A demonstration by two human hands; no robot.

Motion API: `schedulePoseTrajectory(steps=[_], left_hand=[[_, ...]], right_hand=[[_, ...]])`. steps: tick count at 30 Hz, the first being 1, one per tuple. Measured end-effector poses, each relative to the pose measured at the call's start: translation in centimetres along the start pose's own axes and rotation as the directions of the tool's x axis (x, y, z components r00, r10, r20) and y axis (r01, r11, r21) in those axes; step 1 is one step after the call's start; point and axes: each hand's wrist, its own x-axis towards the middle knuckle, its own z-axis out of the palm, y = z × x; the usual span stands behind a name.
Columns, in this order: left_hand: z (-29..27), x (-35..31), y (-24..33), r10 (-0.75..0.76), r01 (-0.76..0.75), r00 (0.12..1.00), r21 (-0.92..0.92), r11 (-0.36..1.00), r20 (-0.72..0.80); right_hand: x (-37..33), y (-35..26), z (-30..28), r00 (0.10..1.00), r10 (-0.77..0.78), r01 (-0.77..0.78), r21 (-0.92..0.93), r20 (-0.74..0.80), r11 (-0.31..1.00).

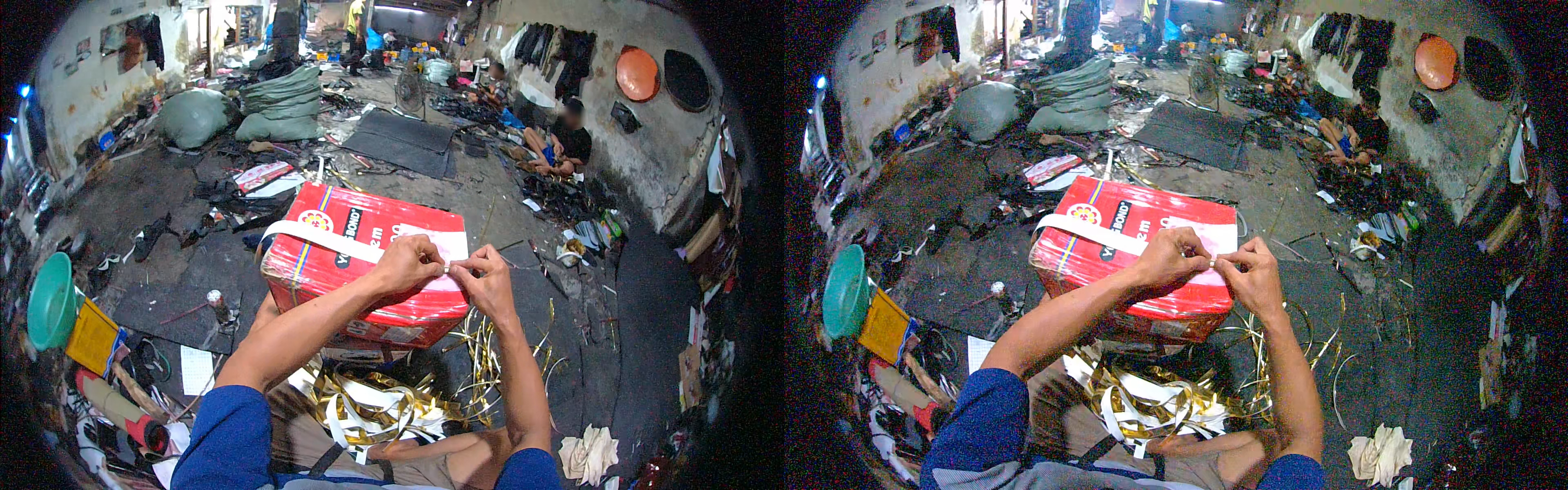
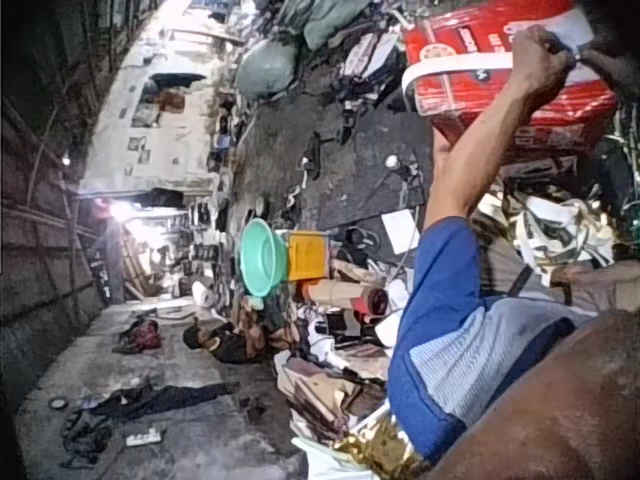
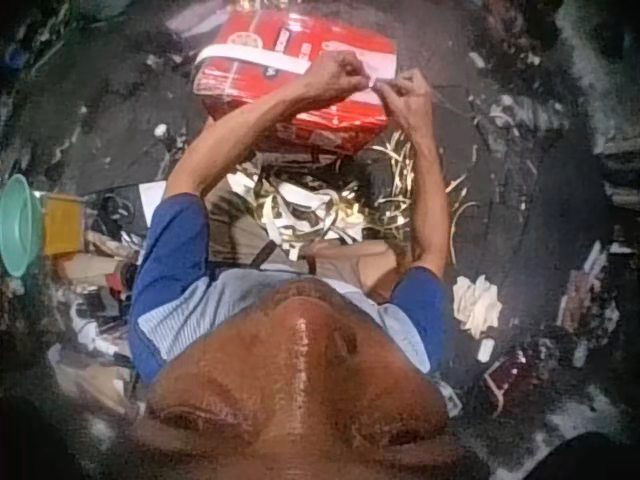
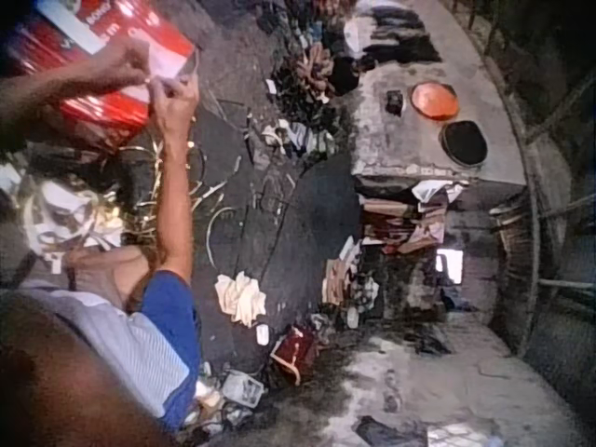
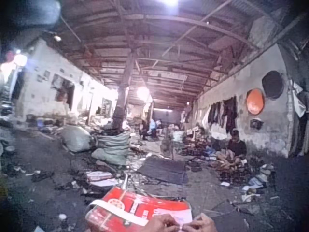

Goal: The person sits on the floor and wraps a red cardboard box with white tape. They repeatedly pull tape from a roll, press it onto the box, and trim excess pieces, accumulating scraps on the floor.

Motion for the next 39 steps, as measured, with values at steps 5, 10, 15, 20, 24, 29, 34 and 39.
schedulePoseTrajectory(steps=[5,10,15,20,24,29,34,39], left_hand=[[0.8,0.1,0.3,-0.022,0.025,0.998,0.051,0.998,-0.057],[1.1,2.3,1.1,-0.049,0.032,0.996,0.203,0.979,0.076],[-0.5,4.1,-0.8,0.163,-0.212,0.947,0.154,0.965,0.277],[1.1,3.4,-0.7,0.214,-0.216,0.971,0.005,0.976,0.11],[2.7,2.8,-0.1,0.247,-0.243,0.968,-0.076,0.967,0.045],[3.7,2.5,0.3,0.155,-0.151,0.987,-0.113,0.982,0.034],[3.1,2.9,0.9,0.199,-0.193,0.979,-0.109,0.975,0.052],[3.4,3.0,1.4,0.184,-0.179,0.982,-0.11,0.978,0.037]], right_hand=[[-0.3,2.2,2.2,0.93,0.366,-0.351,0.312,0.012,0.883],[-0.4,4.5,3.4,0.887,0.462,-0.399,0.512,0.004,0.761],[-0.6,3.0,3.5,0.899,0.423,-0.362,0.352,-0.115,0.863],[-1.2,3.3,3.2,0.915,0.397,-0.353,0.323,-0.079,0.878],[-1.9,4.2,2.9,0.95,0.301,-0.256,0.353,-0.078,0.9],[-3.3,3.7,2.9,0.767,0.505,-0.478,0.878,0.395,0.04],[-3.9,3.6,2.7,0.714,0.517,-0.505,0.859,0.473,-0.088],[1.4,3.2,0.3,0.774,0.626,-0.594,0.443,0.089,0.672]])
